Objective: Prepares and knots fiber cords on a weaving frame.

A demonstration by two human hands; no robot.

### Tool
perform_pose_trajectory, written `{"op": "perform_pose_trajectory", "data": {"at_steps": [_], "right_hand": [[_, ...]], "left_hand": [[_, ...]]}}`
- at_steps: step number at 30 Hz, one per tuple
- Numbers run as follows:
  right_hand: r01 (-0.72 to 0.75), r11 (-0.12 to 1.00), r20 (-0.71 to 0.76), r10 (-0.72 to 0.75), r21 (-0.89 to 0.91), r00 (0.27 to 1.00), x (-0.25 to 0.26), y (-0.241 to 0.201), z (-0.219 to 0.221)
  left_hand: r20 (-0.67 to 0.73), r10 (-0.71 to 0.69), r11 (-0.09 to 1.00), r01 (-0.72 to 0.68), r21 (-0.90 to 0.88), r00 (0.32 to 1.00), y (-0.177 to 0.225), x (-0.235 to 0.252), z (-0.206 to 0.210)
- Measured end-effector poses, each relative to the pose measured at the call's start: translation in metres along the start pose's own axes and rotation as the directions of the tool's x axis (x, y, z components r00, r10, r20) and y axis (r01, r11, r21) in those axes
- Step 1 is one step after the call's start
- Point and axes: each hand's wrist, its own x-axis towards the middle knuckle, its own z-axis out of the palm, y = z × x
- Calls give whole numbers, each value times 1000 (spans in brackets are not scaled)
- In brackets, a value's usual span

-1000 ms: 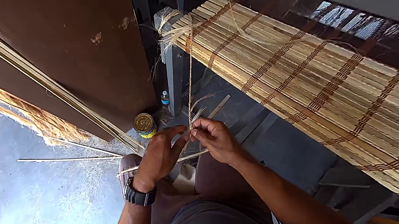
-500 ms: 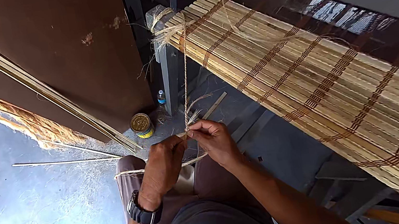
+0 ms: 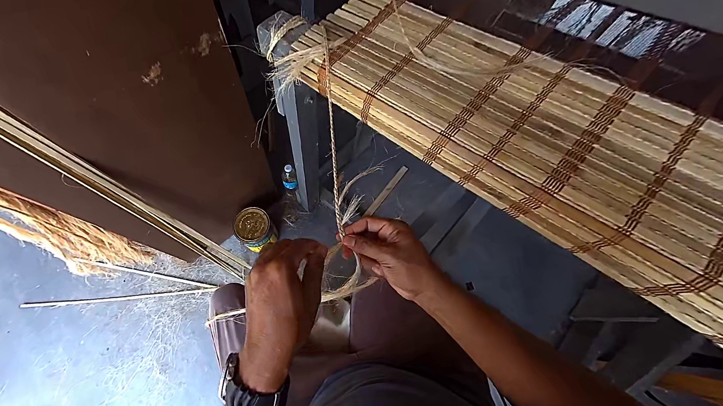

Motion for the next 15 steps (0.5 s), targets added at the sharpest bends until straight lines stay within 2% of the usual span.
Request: {"op": "perform_pose_trajectory", "data": {"at_steps": [3,6,8,10,15], "right_hand": [[34,999,22,-35,22,999,0,0,3],[173,976,33,-170,-130,985,1,2,-1],[234,925,55,-228,-299,972,-1,2,-8],[223,886,78,-210,-406,975,-2,-2,-11],[248,836,138,-207,-490,969,1,-8,-11]], "left_hand": [[218,-29,951,94,-294,975,-11,14,12],[301,-23,814,193,-547,953,-16,21,25],[319,-53,809,228,-541,946,-13,23,26],[331,-68,865,221,-451,941,-10,25,21],[287,-51,925,153,-346,957,-8,28,19]]}}
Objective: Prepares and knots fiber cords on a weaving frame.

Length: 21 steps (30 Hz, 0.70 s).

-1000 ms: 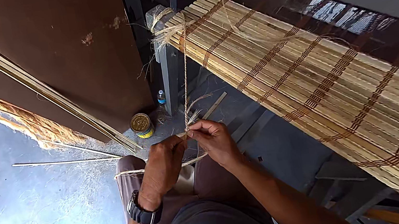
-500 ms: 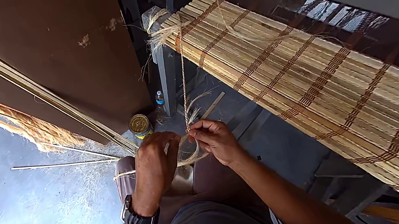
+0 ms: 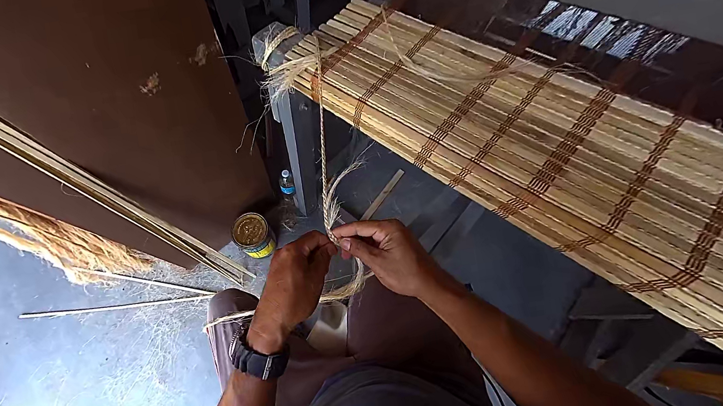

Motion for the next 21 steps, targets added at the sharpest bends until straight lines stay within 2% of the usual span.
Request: {"op": "perform_pose_trajectory", "data": {"at_steps": [8,12,18,20,21], "right_hand": [[-34,998,26,33,57,999,1,2,7],[-108,994,68,108,4,992,1,-6,4],[-184,957,98,210,-224,973,3,-14,-3],[-229,953,141,259,-199,956,5,-15,-6],[-265,956,176,285,-129,942,6,-15,-7]], "left_hand": [[-64,-2,994,-5,-110,998,-10,-4,4],[-72,25,997,-31,-72,997,-12,-2,2],[-30,49,998,-50,-24,998,-18,2,-2],[-15,56,998,-56,21,998,-19,3,-4],[-11,65,997,-64,52,998,-18,4,-4]]}}
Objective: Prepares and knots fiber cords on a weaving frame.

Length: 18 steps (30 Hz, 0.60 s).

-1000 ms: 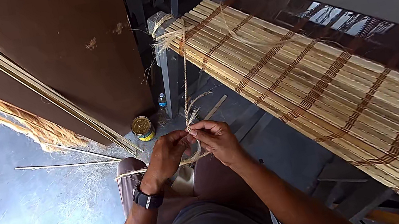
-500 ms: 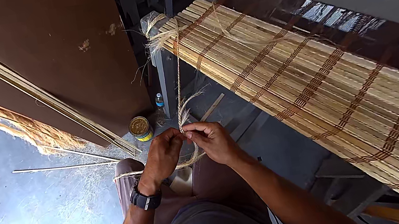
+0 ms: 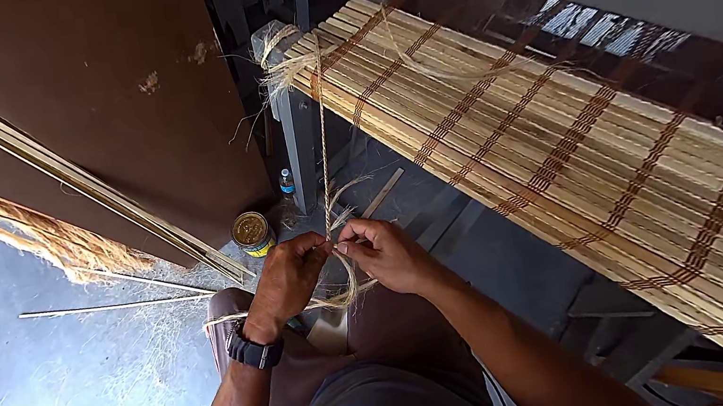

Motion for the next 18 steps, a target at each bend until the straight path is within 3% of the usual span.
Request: {"op": "perform_pose_trajectory", "data": {"at_steps": [2,4,6,7,9,11,13,14,18], "right_hand": [[-71,945,108,39,319,993,0,2,-1],[-200,765,233,67,613,970,-1,5,0],[-236,648,249,73,724,966,-4,8,7],[-179,660,190,55,730,980,-5,10,14],[62,840,-55,-39,539,998,-8,18,31],[260,962,-300,-226,80,927,-14,26,45],[308,898,-422,-423,-314,802,-18,30,53],[298,854,-446,-485,-426,752,-18,32,57],[259,762,-460,-585,-594,668,-16,43,61]], "left_hand": [[5,24,998,-25,64,1000,2,0,0],[-6,56,989,-54,136,998,5,-1,1],[-42,82,977,-72,200,996,5,-2,6],[-62,83,974,-67,218,995,4,-4,9],[-81,45,975,-26,222,996,5,-7,15],[-84,3,987,10,158,996,6,-9,18],[-77,-13,998,17,56,997,5,-9,21],[-73,-17,1000,18,11,997,4,-8,22],[-62,-52,995,46,-85,997,3,-5,23]]}}
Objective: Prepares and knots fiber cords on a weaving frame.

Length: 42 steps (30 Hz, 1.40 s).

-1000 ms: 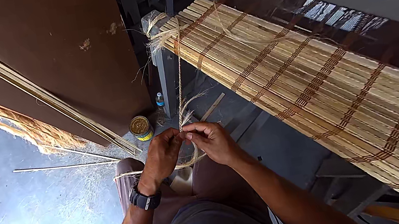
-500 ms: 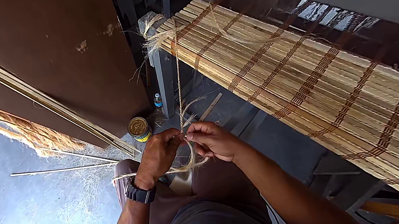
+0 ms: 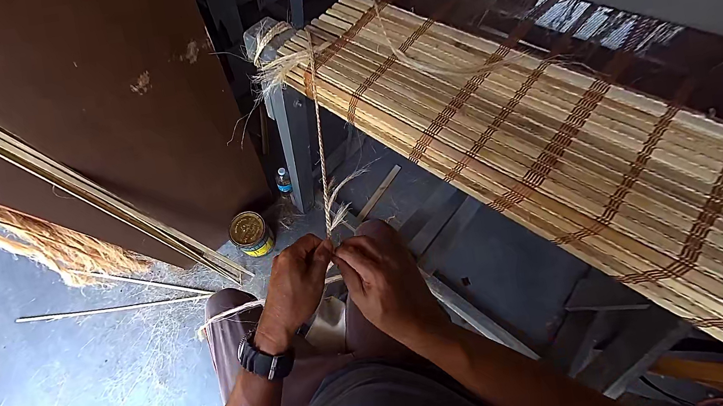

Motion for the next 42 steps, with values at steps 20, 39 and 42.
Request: {"op": "perform_pose_trajectory", "data": {"at_steps": [20,39,42], "right_hand": [[-630,557,639,213,542,739,45,27,-19],[-595,434,522,289,676,803,33,37,-29],[-508,662,451,276,551,849,31,40,-27]], "left_hand": [[175,50,973,-87,213,983,3,6,-14],[354,-92,993,111,-35,931,-22,-15,-73],[319,-64,998,52,46,945,-16,-13,-85]]}}
